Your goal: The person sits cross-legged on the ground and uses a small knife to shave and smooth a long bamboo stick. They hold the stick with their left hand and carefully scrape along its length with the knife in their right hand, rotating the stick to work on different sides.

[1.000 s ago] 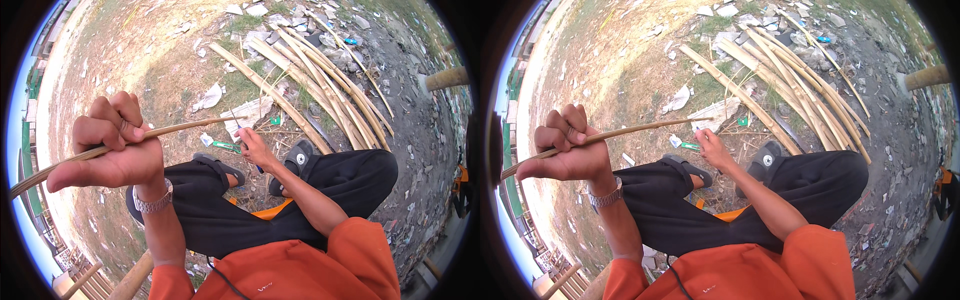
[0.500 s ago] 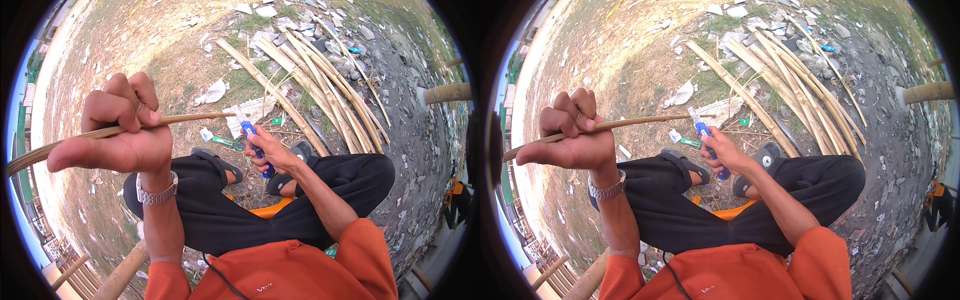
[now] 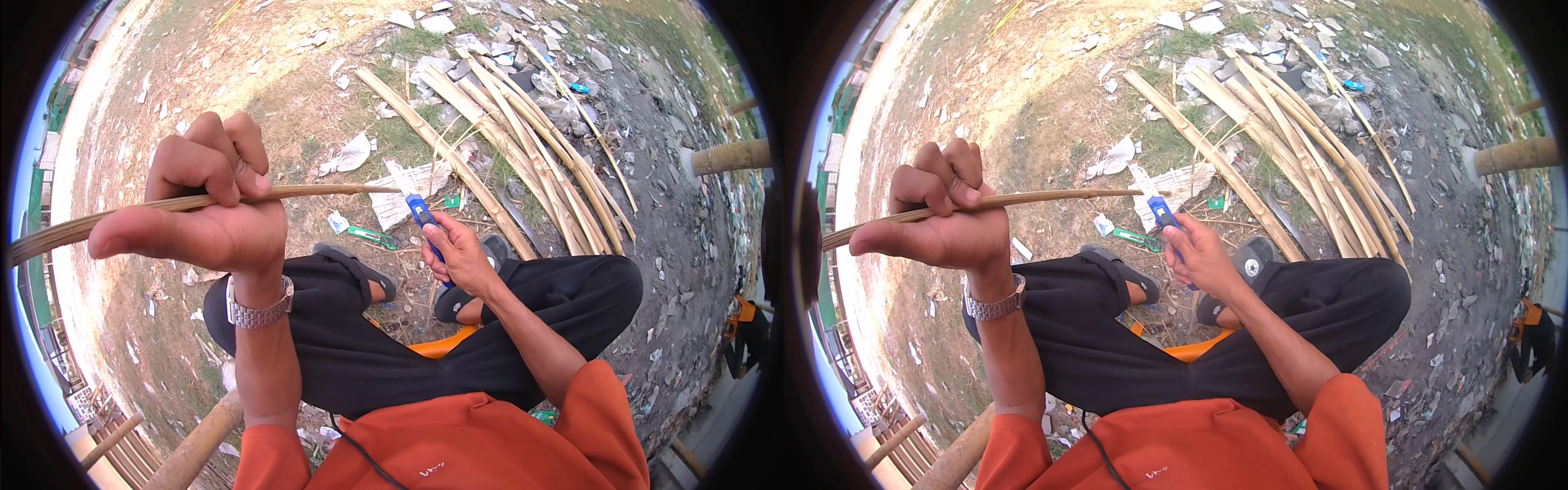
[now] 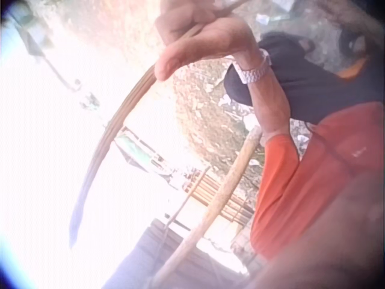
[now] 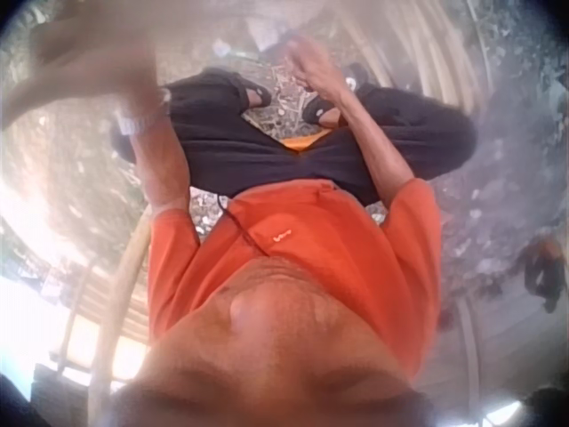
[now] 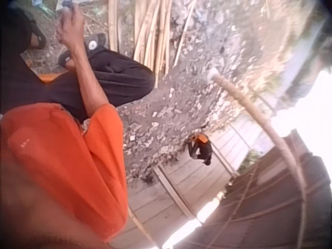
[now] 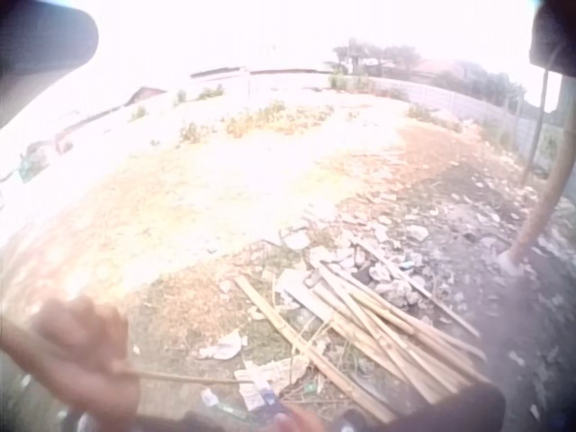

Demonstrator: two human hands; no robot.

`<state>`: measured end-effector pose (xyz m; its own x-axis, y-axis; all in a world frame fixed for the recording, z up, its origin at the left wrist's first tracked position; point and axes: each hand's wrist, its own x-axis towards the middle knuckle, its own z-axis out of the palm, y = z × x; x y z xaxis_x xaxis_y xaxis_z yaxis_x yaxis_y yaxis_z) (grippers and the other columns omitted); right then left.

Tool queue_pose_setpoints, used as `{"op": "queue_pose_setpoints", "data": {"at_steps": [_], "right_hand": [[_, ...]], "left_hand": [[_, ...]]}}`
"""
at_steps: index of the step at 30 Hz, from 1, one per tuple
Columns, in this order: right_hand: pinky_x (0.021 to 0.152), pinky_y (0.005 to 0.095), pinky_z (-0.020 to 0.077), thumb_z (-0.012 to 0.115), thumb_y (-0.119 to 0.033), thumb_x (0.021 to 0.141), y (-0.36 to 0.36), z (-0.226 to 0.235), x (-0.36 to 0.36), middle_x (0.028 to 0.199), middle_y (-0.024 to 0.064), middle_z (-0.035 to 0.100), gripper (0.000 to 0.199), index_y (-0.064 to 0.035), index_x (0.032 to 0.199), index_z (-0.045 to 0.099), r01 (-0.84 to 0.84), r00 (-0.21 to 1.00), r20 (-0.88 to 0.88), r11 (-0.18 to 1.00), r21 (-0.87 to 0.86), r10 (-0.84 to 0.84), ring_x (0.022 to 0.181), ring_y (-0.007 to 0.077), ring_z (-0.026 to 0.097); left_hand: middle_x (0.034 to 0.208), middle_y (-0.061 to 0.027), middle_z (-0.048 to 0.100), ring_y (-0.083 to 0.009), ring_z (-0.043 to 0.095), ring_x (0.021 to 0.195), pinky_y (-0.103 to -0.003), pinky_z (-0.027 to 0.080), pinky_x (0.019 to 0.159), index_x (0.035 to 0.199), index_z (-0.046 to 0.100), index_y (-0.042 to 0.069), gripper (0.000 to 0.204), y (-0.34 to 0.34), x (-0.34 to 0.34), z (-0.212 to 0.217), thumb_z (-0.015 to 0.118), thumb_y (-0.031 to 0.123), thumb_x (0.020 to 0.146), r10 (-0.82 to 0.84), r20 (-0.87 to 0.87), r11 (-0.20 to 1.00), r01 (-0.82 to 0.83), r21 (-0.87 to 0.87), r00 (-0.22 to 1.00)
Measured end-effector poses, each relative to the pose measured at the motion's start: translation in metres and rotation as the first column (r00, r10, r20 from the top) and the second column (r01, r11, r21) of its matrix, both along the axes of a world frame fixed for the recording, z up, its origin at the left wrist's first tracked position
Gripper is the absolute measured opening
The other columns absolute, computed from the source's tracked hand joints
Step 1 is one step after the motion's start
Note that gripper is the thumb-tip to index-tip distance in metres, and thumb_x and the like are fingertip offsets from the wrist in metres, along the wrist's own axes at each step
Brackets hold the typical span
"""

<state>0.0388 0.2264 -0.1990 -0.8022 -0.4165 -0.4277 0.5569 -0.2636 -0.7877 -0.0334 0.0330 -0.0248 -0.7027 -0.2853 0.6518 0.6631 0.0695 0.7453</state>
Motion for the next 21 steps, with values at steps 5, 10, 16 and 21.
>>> {"op": "queue_pose_setpoints", "data": {"at_steps": [5,10,16,21], "right_hand": [[0.031,0.0186,0.0266,0.049,-0.029,0.090,-0.005,-0.006,-0.001,0.052,-0.0007,0.046,0.025,-0.0051,0.096,0.049,0.089,0.993,-0.095,0.954,0.286,-0.064,0.034,0.0033,0.035],[0.045,0.0349,0.0359,0.044,-0.020,0.090,-0.009,-0.010,0.000,0.056,0.0118,0.050,0.020,-0.0019,0.097,0.047,0.184,0.928,-0.370,0.813,0.553,0.042,0.048,0.0251,0.049],[0.054,0.0500,0.0383,0.039,-0.011,0.088,-0.040,0.019,0.016,0.065,0.0256,0.052,0.020,0.0014,0.104,0.035,0.279,0.797,-0.564,0.695,0.663,0.218,0.060,0.0436,0.052],[0.050,0.0505,0.0399,0.041,-0.014,0.088,-0.041,0.000,0.011,0.057,0.0231,0.053,0.017,0.0014,0.092,0.035,0.159,0.843,-0.424,0.600,0.784,0.331,0.054,0.0432,0.053]], "left_hand": [[0.041,0.0001,0.024,-0.0080,0.017,0.037,-0.023,0.013,0.040,0.049,0.025,0.012,0.070,0.000,-0.001,0.000,0.017,0.077,0.073,0.004,-0.003,1.000,-0.004,-0.010,1.000],[0.042,0.0001,0.024,-0.0081,0.018,0.038,-0.023,0.012,0.040,0.049,0.025,0.012,0.070,0.005,0.000,0.001,0.017,0.078,0.073,0.011,0.009,1.000,-0.011,0.012,1.000],[0.043,0.0014,0.023,-0.0080,0.018,0.038,-0.022,0.010,0.040,0.048,0.024,0.013,0.070,0.007,0.004,0.000,0.018,0.079,0.072,-0.002,-0.014,0.999,0.003,0.037,1.000],[0.043,0.0021,0.022,-0.0075,0.018,0.037,-0.021,0.010,0.040,0.048,0.023,0.014,0.069,0.017,0.005,0.000,0.018,0.079,0.072,0.074,-0.018,0.996,-0.073,0.047,0.997]]}}
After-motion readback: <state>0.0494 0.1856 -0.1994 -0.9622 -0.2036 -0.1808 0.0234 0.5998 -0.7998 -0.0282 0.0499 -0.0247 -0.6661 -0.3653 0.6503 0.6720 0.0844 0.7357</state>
